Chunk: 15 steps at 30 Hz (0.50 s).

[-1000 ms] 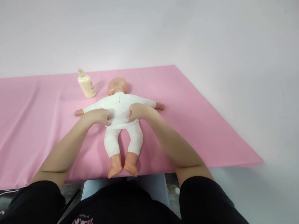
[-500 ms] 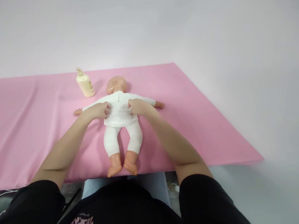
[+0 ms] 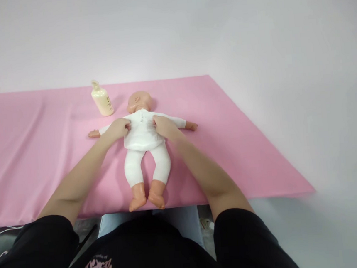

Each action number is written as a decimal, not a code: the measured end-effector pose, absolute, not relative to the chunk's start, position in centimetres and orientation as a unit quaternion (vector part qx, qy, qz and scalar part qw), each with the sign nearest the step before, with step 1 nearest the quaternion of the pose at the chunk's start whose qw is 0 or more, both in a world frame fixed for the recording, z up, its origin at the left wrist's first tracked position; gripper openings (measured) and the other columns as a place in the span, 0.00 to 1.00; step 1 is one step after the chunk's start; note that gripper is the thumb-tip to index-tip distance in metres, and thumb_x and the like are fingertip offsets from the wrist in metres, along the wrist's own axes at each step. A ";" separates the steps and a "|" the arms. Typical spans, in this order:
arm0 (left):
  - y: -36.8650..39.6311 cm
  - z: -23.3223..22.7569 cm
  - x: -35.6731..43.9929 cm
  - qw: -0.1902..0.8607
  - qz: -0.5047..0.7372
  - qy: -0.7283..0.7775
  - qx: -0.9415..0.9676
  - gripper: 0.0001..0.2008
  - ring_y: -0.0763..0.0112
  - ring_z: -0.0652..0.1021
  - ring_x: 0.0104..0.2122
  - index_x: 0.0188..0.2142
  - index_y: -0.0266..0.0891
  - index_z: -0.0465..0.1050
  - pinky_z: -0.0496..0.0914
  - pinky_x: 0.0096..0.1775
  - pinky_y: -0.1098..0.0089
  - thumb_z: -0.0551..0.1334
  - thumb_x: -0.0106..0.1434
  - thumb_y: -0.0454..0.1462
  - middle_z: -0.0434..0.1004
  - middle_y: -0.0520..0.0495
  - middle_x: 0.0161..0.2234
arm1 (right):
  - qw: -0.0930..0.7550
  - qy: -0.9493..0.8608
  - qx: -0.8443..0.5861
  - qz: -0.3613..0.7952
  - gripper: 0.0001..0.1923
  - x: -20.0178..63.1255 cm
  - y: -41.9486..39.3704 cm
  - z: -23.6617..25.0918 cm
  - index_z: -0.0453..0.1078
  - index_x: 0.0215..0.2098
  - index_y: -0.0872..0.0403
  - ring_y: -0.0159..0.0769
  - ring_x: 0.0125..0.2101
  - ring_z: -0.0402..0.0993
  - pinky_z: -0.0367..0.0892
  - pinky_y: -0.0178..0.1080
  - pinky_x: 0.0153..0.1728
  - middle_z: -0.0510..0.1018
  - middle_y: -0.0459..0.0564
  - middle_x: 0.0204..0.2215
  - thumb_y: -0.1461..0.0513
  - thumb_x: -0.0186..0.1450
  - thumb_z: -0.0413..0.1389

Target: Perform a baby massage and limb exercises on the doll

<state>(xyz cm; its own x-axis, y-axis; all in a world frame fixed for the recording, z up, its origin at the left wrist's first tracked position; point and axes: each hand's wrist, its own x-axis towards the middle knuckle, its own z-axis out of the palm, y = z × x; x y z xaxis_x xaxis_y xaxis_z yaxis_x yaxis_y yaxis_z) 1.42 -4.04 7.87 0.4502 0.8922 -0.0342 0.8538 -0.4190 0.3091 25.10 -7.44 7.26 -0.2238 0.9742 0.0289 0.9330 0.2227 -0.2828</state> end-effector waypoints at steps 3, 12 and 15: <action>-4.1 7.3 1.6 0.094 0.094 0.533 0.836 0.14 0.63 0.76 0.39 0.43 0.38 0.73 0.68 0.43 0.67 0.53 0.62 0.28 0.80 0.42 0.41 | 0.107 -0.761 -0.634 0.087 0.17 24.6 -7.5 6.8 0.66 0.56 0.59 0.42 0.49 0.75 0.64 0.38 0.48 0.80 0.60 0.50 0.70 0.72 0.43; -7.6 11.2 3.0 0.120 -0.070 0.496 0.857 0.17 0.56 0.79 0.41 0.51 0.34 0.74 0.69 0.45 0.61 0.56 0.65 0.34 0.78 0.36 0.48 | -0.061 -0.796 -0.593 0.103 0.20 23.3 -11.1 10.9 0.66 0.59 0.65 0.51 0.52 0.76 0.66 0.44 0.52 0.74 0.69 0.58 0.62 0.73 0.48; -9.8 12.0 4.0 0.159 -0.079 0.477 0.861 0.15 0.57 0.79 0.42 0.48 0.37 0.77 0.69 0.46 0.63 0.61 0.63 0.37 0.80 0.40 0.46 | -0.070 -0.824 -0.550 0.117 0.19 22.6 -13.2 12.3 0.71 0.56 0.62 0.52 0.53 0.76 0.67 0.45 0.55 0.77 0.65 0.55 0.60 0.72 0.52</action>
